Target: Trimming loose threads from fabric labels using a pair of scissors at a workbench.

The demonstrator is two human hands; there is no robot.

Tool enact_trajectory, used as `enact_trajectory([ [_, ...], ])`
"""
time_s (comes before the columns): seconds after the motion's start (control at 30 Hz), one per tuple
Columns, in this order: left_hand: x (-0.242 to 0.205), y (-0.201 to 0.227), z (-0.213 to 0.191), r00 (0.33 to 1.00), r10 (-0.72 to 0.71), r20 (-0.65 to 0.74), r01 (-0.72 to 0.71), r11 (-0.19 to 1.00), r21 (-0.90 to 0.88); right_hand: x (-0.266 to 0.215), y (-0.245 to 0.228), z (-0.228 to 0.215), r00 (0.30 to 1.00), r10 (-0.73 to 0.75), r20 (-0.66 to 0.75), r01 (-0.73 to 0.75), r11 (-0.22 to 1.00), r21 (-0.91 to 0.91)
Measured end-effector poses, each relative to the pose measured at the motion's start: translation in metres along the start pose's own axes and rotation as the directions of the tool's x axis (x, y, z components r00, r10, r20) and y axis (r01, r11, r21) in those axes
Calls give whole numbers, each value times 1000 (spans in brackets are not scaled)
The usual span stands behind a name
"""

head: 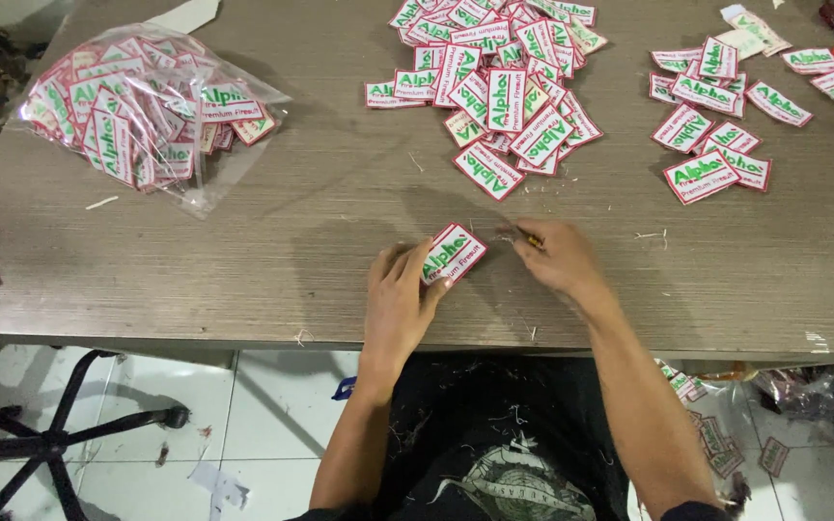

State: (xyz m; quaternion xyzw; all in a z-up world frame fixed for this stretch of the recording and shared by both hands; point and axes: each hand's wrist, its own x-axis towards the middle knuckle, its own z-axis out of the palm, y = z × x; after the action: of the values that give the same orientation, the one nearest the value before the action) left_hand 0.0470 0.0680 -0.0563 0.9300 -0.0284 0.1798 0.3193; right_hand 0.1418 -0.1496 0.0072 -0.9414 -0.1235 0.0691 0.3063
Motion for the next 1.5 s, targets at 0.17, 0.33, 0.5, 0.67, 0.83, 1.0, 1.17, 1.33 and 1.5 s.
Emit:
enact_trajectory([
  [0.17, 3, -14, 7, 998, 2, -55, -11, 987, -162, -20, -1, 7, 993, 33, -112, -7, 973, 230],
  [0.33, 7, -4, -9, 998, -59, 11, 57, 874, -482, -31, -11, 17, 996, -60, -71, 82, 929, 360],
  [0.5, 6, -18, 5, 993, -114, -16, 100, 922, -373, -21, 22, 47, 998, -41, -53, 58, 915, 399],
  [0.67, 5, 2, -1, 996, -66, -67, 31, 907, -421, -35, 4, 35, 994, -72, -83, 108, 770, 628],
  [0.83, 7, 24, -9, 992, -63, -114, -6, 851, -525, -50, 8, 25, 986, -112, -124, 167, 660, 732],
  [1.0, 5, 23, -10, 967, -149, -206, -7, 794, -608, -55, 10, 26, 964, -94, -250, 234, 746, 623],
  [1.17, 7, 43, -24, 958, -250, -142, 35, 593, -804, -66, 26, 27, 949, -13, -316, 227, 724, 652],
  [1.33, -13, 70, -16, 943, -38, 330, 330, 213, -920, -72, 12, 18, 928, -71, -365, 282, 774, 567],
  [1.5, -21, 57, -10, 883, -148, 445, 467, 362, -807, -83, 15, 13, 891, 51, -451, 234, 801, 552],
])
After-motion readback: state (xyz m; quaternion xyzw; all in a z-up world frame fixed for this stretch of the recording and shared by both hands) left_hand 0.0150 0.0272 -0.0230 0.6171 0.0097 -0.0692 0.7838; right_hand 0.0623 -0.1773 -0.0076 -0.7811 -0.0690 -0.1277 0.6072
